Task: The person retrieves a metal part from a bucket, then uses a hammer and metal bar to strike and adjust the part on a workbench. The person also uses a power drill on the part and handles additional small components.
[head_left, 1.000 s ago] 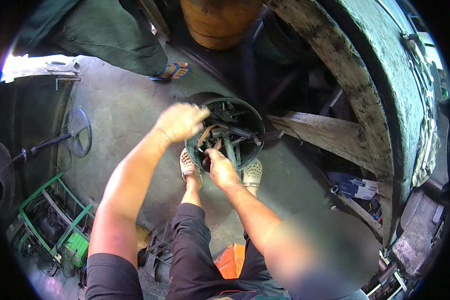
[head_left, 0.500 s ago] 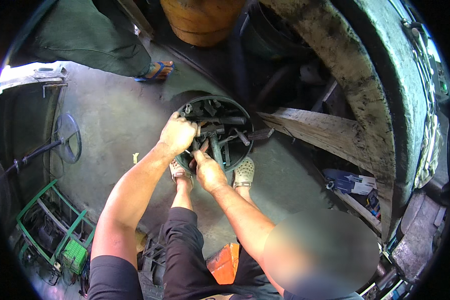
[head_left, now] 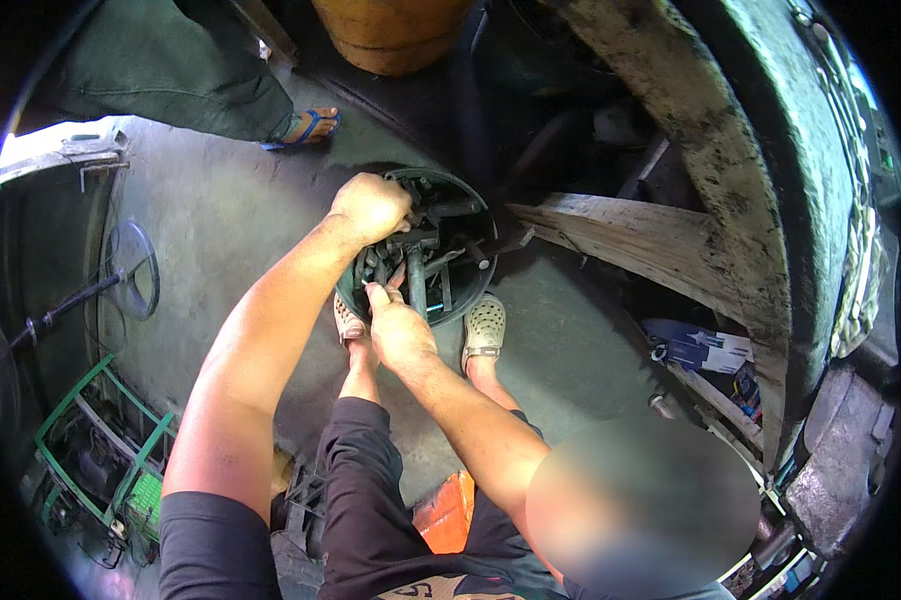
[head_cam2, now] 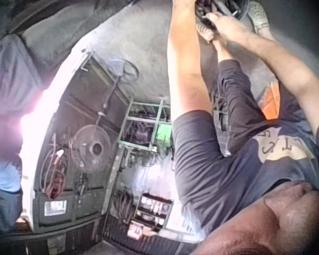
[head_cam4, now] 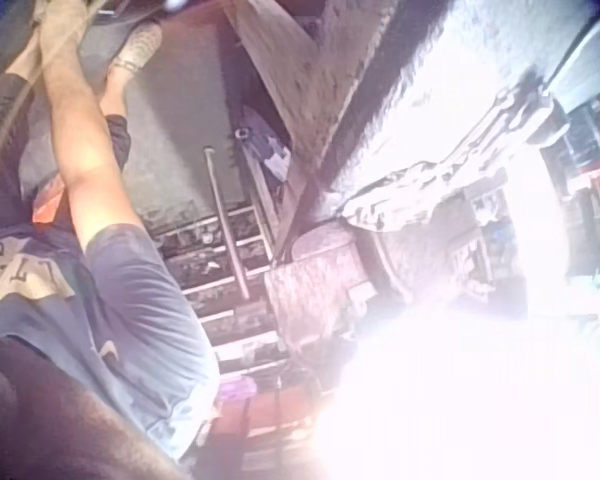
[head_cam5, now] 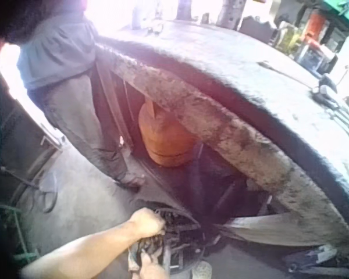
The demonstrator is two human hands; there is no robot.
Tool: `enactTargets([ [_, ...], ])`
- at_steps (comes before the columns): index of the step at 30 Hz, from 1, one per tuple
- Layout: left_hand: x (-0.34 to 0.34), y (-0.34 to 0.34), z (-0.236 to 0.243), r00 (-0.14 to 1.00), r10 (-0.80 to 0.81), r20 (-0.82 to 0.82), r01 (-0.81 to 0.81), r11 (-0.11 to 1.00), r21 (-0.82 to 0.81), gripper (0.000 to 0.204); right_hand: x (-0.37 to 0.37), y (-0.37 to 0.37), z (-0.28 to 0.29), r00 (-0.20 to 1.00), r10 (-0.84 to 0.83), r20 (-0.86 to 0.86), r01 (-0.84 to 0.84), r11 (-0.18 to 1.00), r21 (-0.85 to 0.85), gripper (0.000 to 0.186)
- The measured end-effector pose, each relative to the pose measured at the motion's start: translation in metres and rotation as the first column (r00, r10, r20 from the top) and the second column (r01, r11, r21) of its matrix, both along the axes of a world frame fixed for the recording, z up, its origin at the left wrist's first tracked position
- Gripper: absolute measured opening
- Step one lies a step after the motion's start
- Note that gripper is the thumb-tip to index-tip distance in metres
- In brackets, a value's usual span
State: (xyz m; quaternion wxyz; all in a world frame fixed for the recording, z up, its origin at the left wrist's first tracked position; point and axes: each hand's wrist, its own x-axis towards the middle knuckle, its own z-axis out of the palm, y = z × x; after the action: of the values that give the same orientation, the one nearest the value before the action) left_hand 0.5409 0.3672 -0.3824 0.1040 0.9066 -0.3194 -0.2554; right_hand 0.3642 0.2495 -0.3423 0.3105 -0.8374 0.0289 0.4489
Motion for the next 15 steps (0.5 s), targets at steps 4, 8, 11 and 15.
enactTargets([
  [4, -0.003, 0.003, 0.003, 0.999, 0.031, -0.024, -0.029, 0.998, 0.054, 0.034, -0.003, -0.003, -0.001, 1.0, -0.007, 0.023, 0.006, 1.0, 0.018, 0.069],
  [8, -0.045, 0.03, 0.012, 0.986, 0.169, 0.004, -0.168, 0.979, 0.115, 0.034, -0.002, 0.002, 0.002, 1.0, 0.005, -0.014, -0.005, 1.0, 0.027, 0.077],
  [11, -0.118, 0.047, 0.032, 0.815, 0.579, -0.034, -0.578, 0.806, -0.128, 0.066, -0.004, -0.002, 0.012, 0.997, -0.064, -0.038, 0.067, 0.995, 0.077, 0.081],
  [15, -0.249, 0.038, 0.103, 0.485, 0.841, -0.239, -0.87, 0.492, -0.034, 0.074, -0.033, -0.042, 0.0, 0.942, -0.276, 0.19, 0.207, 0.925, 0.317, 0.078],
])
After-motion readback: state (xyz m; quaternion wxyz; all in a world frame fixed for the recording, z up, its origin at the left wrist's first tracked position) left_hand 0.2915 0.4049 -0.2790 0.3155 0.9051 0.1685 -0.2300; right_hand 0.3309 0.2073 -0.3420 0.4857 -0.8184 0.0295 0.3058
